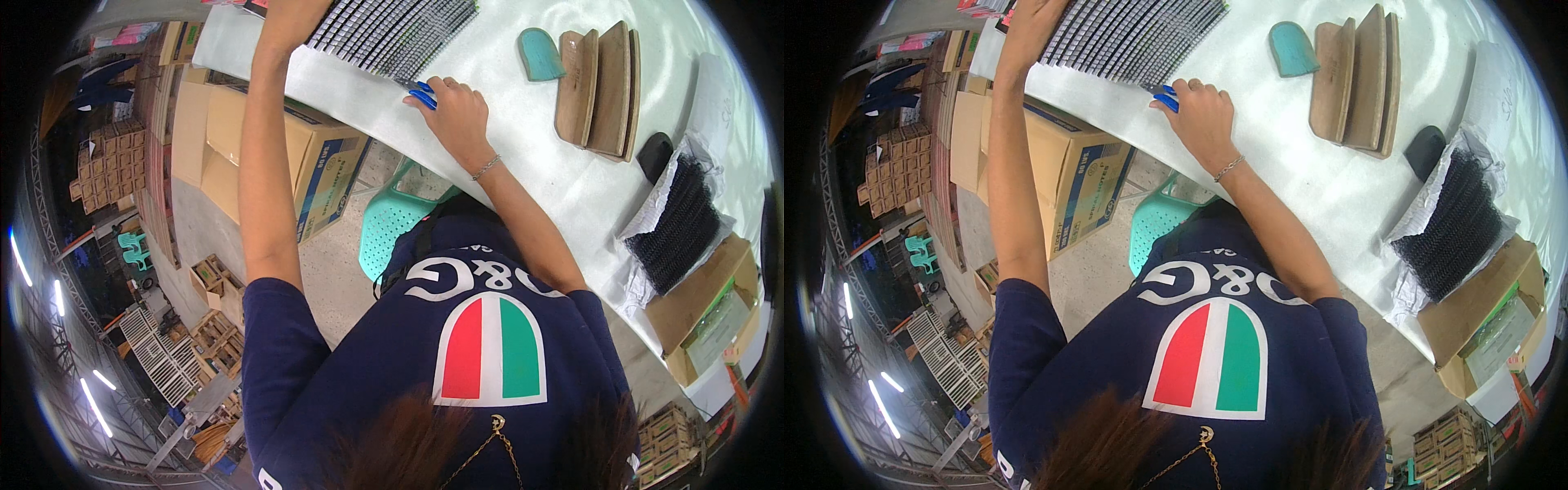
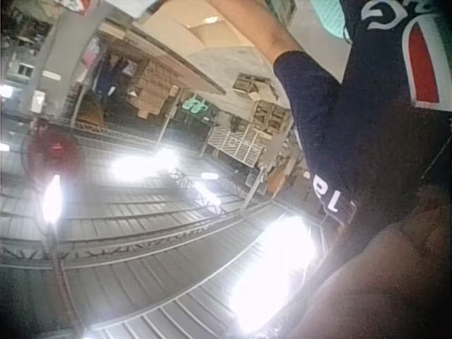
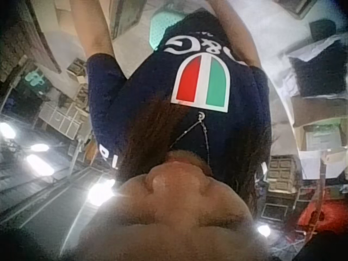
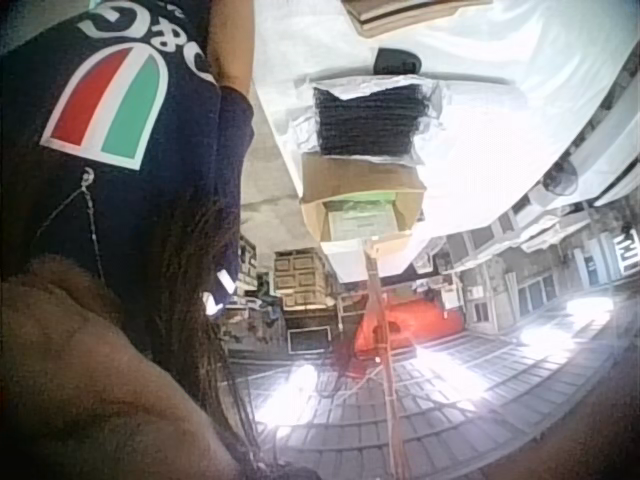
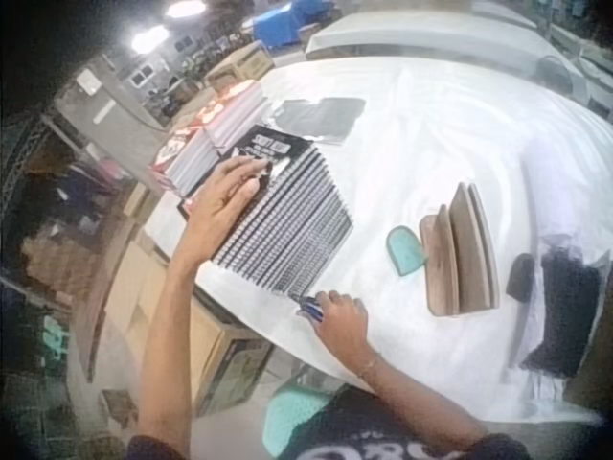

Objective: The person trims excess wire from the spirals of a stack of notebooks using a pair of pliers, handling the stack and then moving to the next set.

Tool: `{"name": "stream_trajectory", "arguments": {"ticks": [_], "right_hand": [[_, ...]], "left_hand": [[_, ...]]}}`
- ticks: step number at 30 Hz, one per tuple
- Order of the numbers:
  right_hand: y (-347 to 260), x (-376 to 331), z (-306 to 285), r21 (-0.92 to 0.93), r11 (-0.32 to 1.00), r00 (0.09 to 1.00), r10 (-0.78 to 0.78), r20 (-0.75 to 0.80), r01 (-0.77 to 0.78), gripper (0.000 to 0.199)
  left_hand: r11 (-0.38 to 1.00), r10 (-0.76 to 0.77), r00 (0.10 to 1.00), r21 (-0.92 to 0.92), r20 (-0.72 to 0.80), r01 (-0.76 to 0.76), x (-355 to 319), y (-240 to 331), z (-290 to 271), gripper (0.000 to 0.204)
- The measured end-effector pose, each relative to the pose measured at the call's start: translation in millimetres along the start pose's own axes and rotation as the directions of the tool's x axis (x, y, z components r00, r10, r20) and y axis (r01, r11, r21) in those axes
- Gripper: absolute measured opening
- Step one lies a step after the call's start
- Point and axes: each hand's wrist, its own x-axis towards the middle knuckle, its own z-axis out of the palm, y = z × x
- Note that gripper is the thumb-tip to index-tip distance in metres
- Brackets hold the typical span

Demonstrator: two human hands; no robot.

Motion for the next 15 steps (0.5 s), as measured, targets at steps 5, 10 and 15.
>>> {"name": "stream_trajectory", "arguments": {"ticks": [5,10,15], "right_hand": [[3,38,-33,0.266,0.741,0.55,0.164,0.819,-0.617,0.064],[4,-2,-8,-0.144,0.988,0.996,-0.066,-0.056,0.057,0.053],[13,-9,2,-0.113,0.988,0.975,-0.129,-0.183,0.109,0.048]], "left_hand": [[0.999,-0.022,1.0,0.027,0.003,0.021,-1,2,-1,0.041],[1.0,-0.007,1.0,0.001,-0.004,0.007,-2,-1,-1,0.04],[1.0,0.008,1.0,0.025,-0.003,-0.008,0,-1,0,0.04]]}}
